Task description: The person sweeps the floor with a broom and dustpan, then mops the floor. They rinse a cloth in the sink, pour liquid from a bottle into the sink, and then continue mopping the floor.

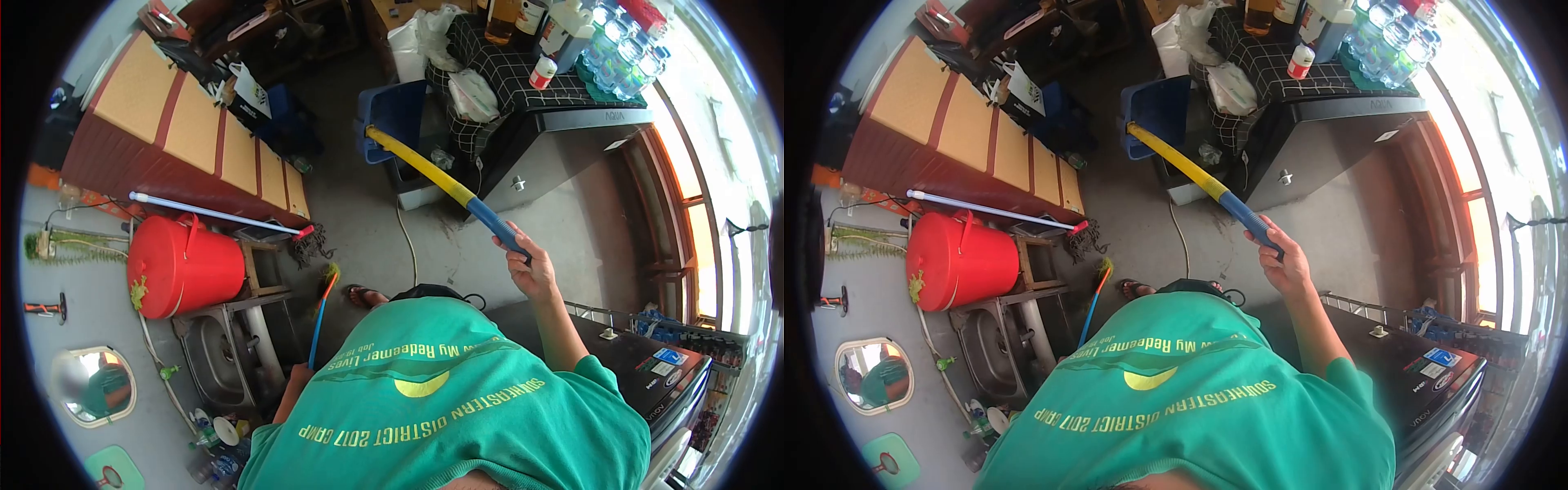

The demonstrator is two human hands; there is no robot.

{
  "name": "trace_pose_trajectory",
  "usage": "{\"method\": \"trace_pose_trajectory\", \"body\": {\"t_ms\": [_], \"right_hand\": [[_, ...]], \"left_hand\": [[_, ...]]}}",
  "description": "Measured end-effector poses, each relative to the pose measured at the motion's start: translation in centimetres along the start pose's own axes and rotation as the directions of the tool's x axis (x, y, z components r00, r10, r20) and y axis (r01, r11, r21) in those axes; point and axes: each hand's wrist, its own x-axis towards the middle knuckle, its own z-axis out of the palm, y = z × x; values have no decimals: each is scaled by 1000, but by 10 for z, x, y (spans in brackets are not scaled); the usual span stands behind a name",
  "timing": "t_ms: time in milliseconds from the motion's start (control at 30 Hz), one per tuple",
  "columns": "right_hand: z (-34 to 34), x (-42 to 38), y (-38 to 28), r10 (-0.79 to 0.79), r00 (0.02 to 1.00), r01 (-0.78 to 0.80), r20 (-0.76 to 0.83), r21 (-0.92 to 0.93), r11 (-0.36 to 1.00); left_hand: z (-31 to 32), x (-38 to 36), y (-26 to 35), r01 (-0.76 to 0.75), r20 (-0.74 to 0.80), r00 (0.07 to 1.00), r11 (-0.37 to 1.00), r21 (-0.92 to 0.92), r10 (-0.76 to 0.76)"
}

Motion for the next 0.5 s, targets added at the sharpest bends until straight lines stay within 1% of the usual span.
{"method": "trace_pose_trajectory", "body": {"t_ms": [100,167,233,267,333,367,400,467,500], "right_hand": [[9,0,8,4,1000,-3,-14,62,998],[16,-1,16,8,1000,-6,-24,93,996],[23,-4,24,22,1000,-21,-1,164,986],[25,-4,29,22,1000,-21,-2,163,986],[27,-4,40,36,999,-34,-3,260,965],[28,-4,46,36,999,-34,-4,258,965],[28,-2,52,21,1000,-14,-23,276,961],[24,0,63,9,999,4,-43,292,957],[21,3,67,11,998,10,-62,332,943]], "left_hand": [[1,0,-3,-7,-10,1000,1000,13,7],[-1,2,-3,27,43,999,999,-22,-26],[-5,-5,4,25,42,999,999,-25,-24],[-8,-10,7,25,41,999,999,-26,-24],[-5,-10,5,36,46,998,999,-27,-35],[-4,-10,4,46,48,998,999,-28,-44],[2,-6,-1,45,49,998,999,-29,-44],[15,5,-16,-7,19,1000,1000,5,7],[18,5,-17,-7,20,1000,1000,1,7]]}}
